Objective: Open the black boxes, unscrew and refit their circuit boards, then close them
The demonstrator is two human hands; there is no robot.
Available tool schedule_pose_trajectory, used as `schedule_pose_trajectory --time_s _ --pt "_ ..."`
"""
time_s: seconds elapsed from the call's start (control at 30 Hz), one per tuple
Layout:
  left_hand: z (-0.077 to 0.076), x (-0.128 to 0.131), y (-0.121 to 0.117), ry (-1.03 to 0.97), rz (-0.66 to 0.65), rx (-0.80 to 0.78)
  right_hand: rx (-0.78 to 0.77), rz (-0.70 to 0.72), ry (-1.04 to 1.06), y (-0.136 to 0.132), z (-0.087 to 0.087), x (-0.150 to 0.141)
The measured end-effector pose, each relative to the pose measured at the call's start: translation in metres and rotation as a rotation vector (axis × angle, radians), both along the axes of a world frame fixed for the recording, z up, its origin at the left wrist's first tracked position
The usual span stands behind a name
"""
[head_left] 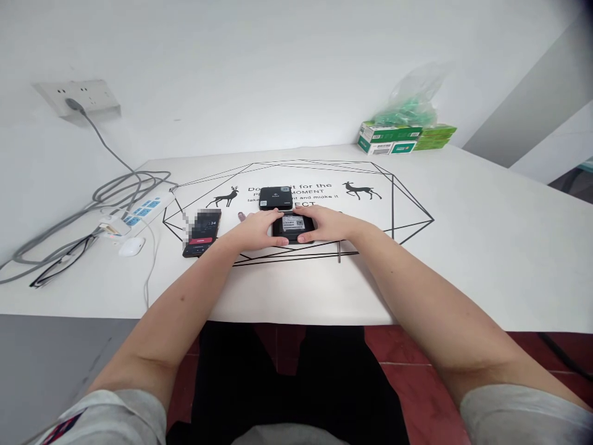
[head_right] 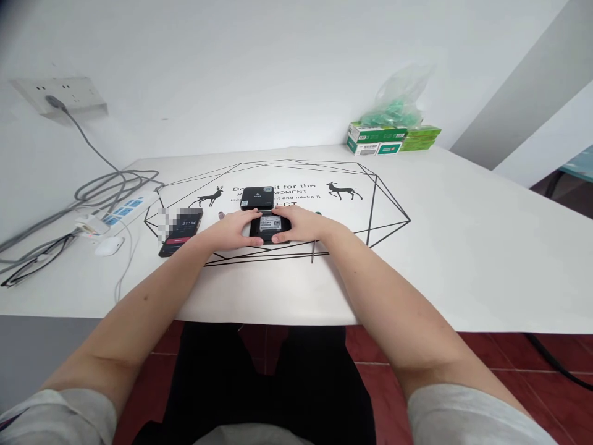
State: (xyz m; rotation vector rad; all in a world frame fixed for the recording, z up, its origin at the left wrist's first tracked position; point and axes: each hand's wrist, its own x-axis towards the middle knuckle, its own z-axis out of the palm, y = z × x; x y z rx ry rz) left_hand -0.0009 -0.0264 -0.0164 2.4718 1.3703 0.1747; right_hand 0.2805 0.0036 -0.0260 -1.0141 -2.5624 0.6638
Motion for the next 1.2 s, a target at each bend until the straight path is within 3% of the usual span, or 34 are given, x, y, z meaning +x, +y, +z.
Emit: schedule_pose_trajectory --time_s 0.2,0.7,1.07,1.2 --pt "0.006 0.005 -0.004 0.056 0.003 0.009 -0.074 -0.028 -0.054 0.002 0.000 0.001" --pt "0.004 0.009 0.000 0.135 0.032 0.029 -0.067 -0.179 -0.363 0.003 -0.008 -0.014" --pt "-0.006 0.007 0.000 0.100 -0.002 0.189 -0.039 -0.231 -0.339 -0.011 -0.002 -0.020" --pt "-0.004 0.002 0.004 0.120 0.154 0.266 0.061 -0.223 -0.284 -0.017 0.005 -0.021"
